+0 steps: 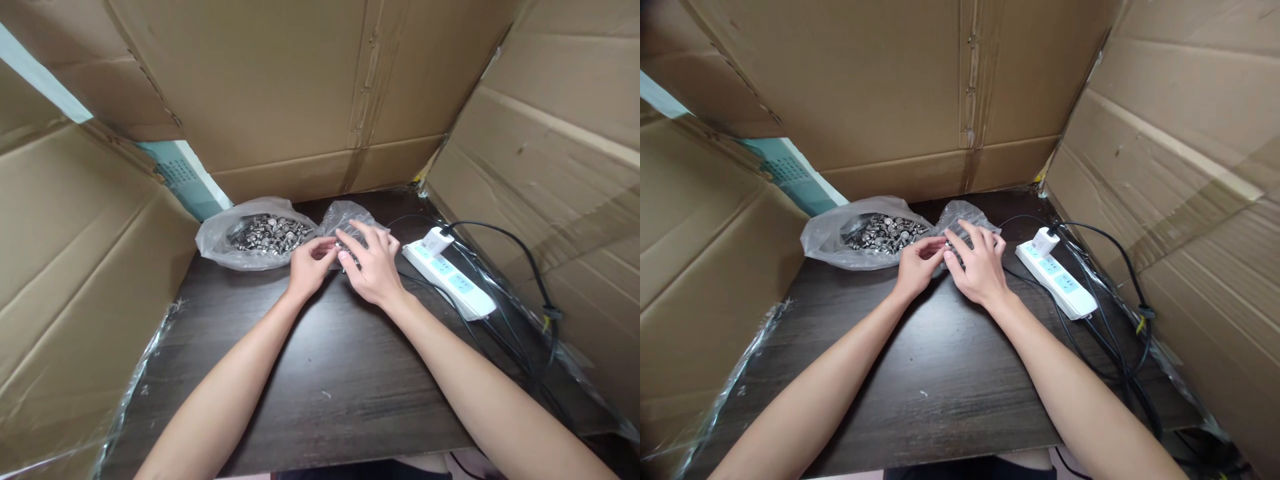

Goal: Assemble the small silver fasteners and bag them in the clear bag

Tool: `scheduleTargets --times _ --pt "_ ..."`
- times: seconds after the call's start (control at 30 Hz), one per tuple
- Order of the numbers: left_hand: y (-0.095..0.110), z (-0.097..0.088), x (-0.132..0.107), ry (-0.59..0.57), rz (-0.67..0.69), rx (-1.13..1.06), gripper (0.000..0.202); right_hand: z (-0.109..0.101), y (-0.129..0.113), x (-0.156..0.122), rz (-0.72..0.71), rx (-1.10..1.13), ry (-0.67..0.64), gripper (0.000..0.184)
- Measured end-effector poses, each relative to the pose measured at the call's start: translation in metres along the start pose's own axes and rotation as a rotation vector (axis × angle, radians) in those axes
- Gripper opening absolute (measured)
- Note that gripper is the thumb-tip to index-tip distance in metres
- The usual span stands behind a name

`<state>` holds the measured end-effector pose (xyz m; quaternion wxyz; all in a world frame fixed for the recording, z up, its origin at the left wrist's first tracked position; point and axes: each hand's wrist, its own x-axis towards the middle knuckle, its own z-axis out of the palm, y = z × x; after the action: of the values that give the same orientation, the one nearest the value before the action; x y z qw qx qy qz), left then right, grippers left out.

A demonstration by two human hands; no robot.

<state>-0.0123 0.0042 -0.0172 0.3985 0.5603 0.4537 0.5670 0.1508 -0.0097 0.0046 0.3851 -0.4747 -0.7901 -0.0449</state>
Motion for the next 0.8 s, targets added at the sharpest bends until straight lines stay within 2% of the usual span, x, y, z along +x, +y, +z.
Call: scheduleTargets --times 0.07,0.2,0.33,0.5,0.67,0.8 --pt "0.0006 0.0002 -0.0004 0.008 -0.002 -0.002 0.03 0.0001 0.001 0.0002 -0.016 0.004 0.005 0.031" --pt "0.0015 0.0001 -0.0006 0.02 -0.014 0.014 0.031 -0.0009 0.0019 0.0004 0.009 0.005 0.077 0.035" --pt "0.0006 0.0001 -0.0005 0.011 0.007 -0.003 0.029 -0.0008 0.0008 0.0006 -0.012 -0.027 0.002 0.036" --pt "-0.0007 0.0006 -0.0007 0.023 0.0 0.005 0.028 -0.0024 0.0006 0.0012 0.043 0.025 0.07 0.033" --pt "0.0008 0.0005 -0.0008 0.008 0.012 -0.01 0.027 -0.0024 -0.0001 0.0012 0.019 0.03 -0.047 0.035" --pt "0.0021 0.0003 -0.0004 0.026 -0.01 0.015 0.028 -0.0024 0.0014 0.0009 0.029 0.047 0.008 0.035"
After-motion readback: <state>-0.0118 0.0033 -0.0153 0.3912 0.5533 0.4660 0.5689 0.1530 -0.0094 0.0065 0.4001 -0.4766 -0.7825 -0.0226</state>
